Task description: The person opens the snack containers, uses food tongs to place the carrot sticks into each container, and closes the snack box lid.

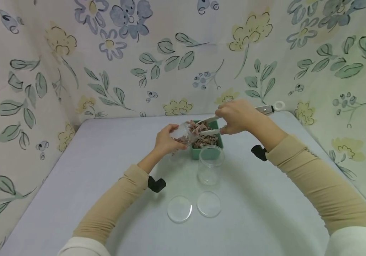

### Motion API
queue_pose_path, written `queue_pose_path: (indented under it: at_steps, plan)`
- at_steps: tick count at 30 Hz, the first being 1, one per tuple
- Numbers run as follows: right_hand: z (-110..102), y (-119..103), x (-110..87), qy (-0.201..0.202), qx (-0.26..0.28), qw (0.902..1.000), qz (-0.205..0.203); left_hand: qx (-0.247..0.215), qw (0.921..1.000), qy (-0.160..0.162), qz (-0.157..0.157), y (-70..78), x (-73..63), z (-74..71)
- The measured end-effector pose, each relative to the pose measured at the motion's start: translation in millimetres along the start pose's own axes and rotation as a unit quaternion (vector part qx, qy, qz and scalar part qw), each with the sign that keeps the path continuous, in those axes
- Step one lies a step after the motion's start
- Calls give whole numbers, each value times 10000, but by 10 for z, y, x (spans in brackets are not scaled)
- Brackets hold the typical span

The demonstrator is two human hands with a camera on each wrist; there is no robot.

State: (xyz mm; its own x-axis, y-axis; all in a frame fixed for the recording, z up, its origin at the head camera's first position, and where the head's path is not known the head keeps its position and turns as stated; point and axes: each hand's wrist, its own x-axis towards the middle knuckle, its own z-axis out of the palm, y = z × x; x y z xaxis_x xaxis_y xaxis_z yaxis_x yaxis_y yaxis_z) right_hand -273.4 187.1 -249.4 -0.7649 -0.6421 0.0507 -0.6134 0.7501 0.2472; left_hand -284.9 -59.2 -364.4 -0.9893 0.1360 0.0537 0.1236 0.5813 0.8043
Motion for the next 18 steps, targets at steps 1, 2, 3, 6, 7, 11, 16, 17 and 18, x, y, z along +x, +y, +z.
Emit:
queue_pose_path:
  at_steps: [1, 2, 3, 6, 7, 11, 16, 17, 18]
  plan:
    - [-11, -24, 8, 4, -116, 9999, -12, 29, 10000, -6, -11, 10, -3, -5]
    - [-21, -49, 15, 1, -253, 9997, -44, 60, 10000, -10, -24, 21, -7, -10]
    - [-27, -73, 24, -22, -420, 9991, -69, 100, 9999, -7, -32, 28, -8, -13]
    - [-35, -139, 39, -25, -931, 9953, -279, 238, 9997, 22, -30, 59, -9, -10]
    - [-35, -159, 45, 27, -1060, 9937, -377, 297, 9995, 47, -18, 65, -7, -9]
    - [-36, -215, 46, 302, -1401, 9870, -726, 412, 9991, 100, 22, 87, -11, -8]
    - [-40, -244, 24, 446, -1524, 9841, -801, 474, 9989, 11, 3, 109, -16, -15]
    - [-43, -252, 25, 431, -1540, 9840, -786, 506, 9987, -11, 11, 114, -18, -21]
    - [-45, -259, 26, 423, -1558, 9838, -777, 546, 9985, -35, 25, 119, -19, -29]
